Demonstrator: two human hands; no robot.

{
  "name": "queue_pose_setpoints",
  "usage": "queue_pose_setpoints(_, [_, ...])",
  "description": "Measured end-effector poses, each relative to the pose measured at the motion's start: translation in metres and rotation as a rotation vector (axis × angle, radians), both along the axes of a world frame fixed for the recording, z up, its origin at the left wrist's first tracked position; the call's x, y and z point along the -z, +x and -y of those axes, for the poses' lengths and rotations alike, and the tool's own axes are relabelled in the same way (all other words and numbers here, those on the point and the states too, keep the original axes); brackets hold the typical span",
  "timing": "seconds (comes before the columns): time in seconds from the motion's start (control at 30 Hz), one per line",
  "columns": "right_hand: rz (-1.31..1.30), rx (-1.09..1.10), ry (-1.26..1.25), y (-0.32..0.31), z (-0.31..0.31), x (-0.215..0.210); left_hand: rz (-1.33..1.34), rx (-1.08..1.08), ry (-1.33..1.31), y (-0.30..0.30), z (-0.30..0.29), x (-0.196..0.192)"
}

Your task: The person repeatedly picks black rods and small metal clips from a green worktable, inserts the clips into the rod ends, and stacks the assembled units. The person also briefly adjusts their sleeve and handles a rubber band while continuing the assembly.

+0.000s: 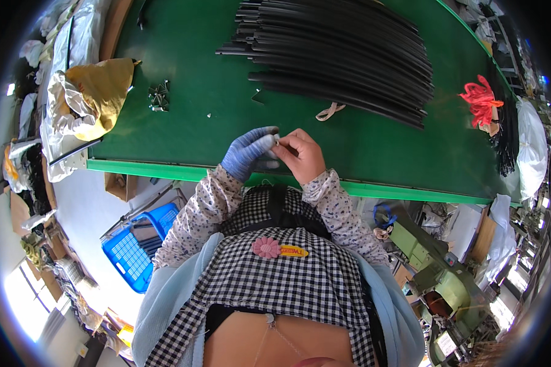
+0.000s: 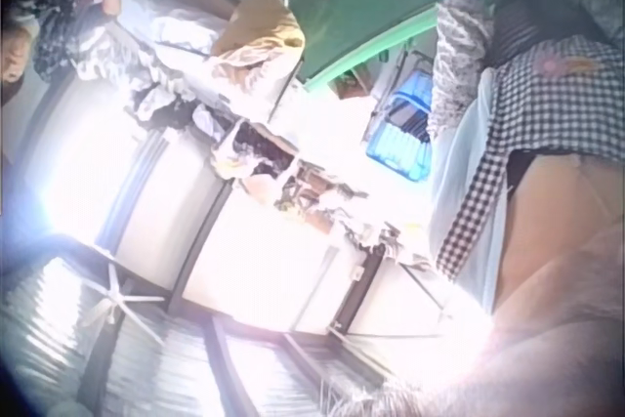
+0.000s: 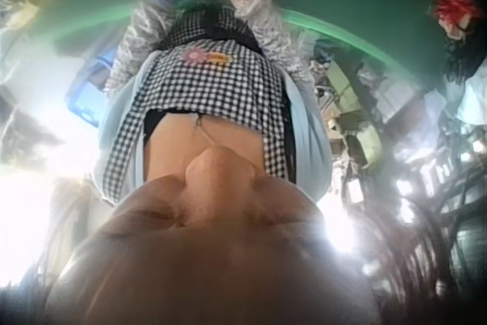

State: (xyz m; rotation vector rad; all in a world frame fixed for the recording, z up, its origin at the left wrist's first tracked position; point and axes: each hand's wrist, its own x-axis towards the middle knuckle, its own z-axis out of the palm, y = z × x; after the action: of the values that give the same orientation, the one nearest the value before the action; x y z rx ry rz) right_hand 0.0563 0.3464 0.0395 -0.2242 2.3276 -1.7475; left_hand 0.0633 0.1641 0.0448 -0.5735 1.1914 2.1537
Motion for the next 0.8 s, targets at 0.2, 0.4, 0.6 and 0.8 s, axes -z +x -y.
queue_pose_setpoints(0.2, [-0.04, -0.127, 0.223, 0.009, -0.042, -0.011, -0.079, 0.127, 0.003, 0.013, -0.032, 0.01])
queue_pose_setpoints(0.4, [0.014, 0.003, 0.11, 0.012, -0.075, -0.009, -0.243, 0.129, -0.11, -0.014, -0.052, 0.041])
queue_pose_setpoints(0.6, [0.183, 0.264, -0.051, 0.004, -0.13, 0.023, -0.552, 0.151, -1.189, -0.086, -0.001, 0.08])
queue_pose_setpoints(0.8, [0.163, 0.341, 0.072, -0.007, -0.162, 0.044, -0.595, 0.114, -1.241, -0.092, 0.012, 0.09])
